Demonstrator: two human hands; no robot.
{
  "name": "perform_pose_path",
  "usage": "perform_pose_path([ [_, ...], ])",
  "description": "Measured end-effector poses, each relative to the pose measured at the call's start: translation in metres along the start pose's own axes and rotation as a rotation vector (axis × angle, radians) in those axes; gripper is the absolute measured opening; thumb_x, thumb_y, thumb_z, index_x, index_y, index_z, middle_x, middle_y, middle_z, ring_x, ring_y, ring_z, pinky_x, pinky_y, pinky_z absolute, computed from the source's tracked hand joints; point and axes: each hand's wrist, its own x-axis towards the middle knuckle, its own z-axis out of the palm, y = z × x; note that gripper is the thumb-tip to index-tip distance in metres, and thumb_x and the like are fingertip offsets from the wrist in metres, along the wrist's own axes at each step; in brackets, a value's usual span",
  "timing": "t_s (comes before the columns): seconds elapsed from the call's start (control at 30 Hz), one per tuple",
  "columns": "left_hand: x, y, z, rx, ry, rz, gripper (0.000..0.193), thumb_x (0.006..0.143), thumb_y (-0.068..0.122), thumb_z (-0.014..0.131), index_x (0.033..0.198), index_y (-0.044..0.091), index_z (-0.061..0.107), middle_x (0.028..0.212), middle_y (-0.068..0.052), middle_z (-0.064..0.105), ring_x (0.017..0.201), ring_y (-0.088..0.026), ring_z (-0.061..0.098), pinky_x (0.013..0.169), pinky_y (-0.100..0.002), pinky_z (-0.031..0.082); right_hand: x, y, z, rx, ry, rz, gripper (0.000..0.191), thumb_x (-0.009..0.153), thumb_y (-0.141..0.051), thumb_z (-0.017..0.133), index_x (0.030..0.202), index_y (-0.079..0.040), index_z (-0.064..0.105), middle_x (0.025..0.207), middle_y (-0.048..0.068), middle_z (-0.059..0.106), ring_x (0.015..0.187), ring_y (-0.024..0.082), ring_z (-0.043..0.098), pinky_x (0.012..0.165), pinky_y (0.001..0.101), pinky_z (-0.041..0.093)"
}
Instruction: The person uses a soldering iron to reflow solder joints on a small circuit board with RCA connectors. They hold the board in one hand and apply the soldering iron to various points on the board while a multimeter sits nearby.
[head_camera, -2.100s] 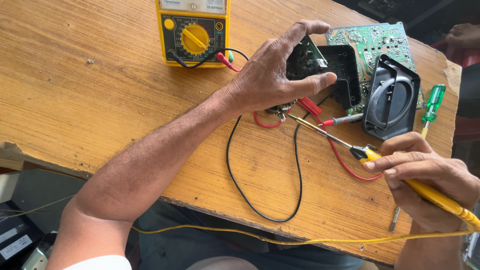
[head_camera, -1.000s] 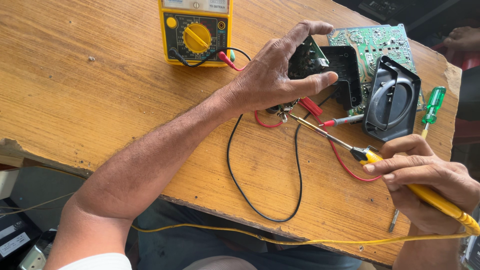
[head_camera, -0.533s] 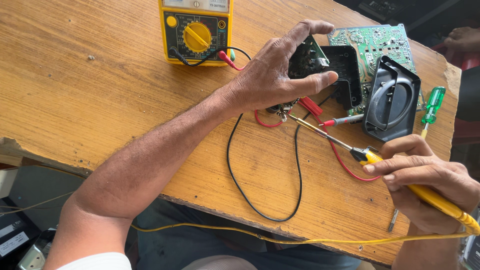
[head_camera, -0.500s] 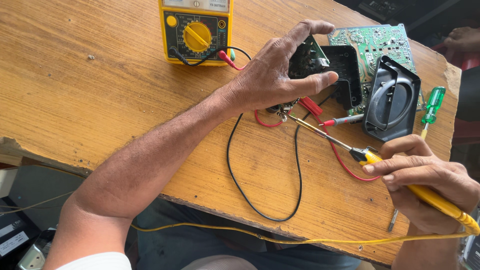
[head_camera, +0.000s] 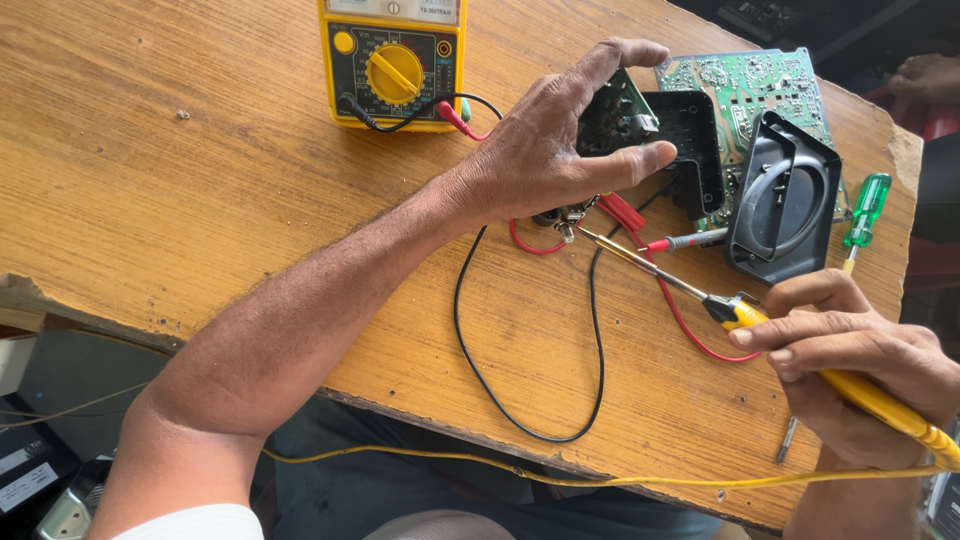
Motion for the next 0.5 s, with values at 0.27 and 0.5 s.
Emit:
perform_pose_path([
  [0.27, -0.001, -0.001, 0.000, 0.008, 0.006, 0.006, 0.070, 0.100, 0.043, 0.078, 0.151, 0.011, 0.043, 0.097, -0.004, 0.076, 0.088, -0.010, 0.079, 0.084, -0.029, 0.068, 0.006, -0.004, -0.002, -0.020, -0.026, -0.010, 0.015, 0.083, -0.005, 0.076, 0.093, -0.011, 0.067, 0.097, 0.010, 0.077, 0.092, 0.026, 0.070, 0.079, 0.0323, 0.060],
  [0.5, -0.001, -0.006, 0.001, -0.017, -0.009, -0.020, 0.069, 0.099, 0.044, 0.077, 0.150, 0.012, 0.044, 0.095, -0.002, 0.076, 0.084, -0.009, 0.079, 0.080, -0.028, 0.069, 0.004, -0.005, 0.003, -0.005, 0.005, -0.010, 0.020, 0.080, -0.003, 0.077, 0.095, -0.013, 0.067, 0.099, 0.009, 0.078, 0.089, 0.022, 0.071, 0.080, 0.0333, 0.060],
])
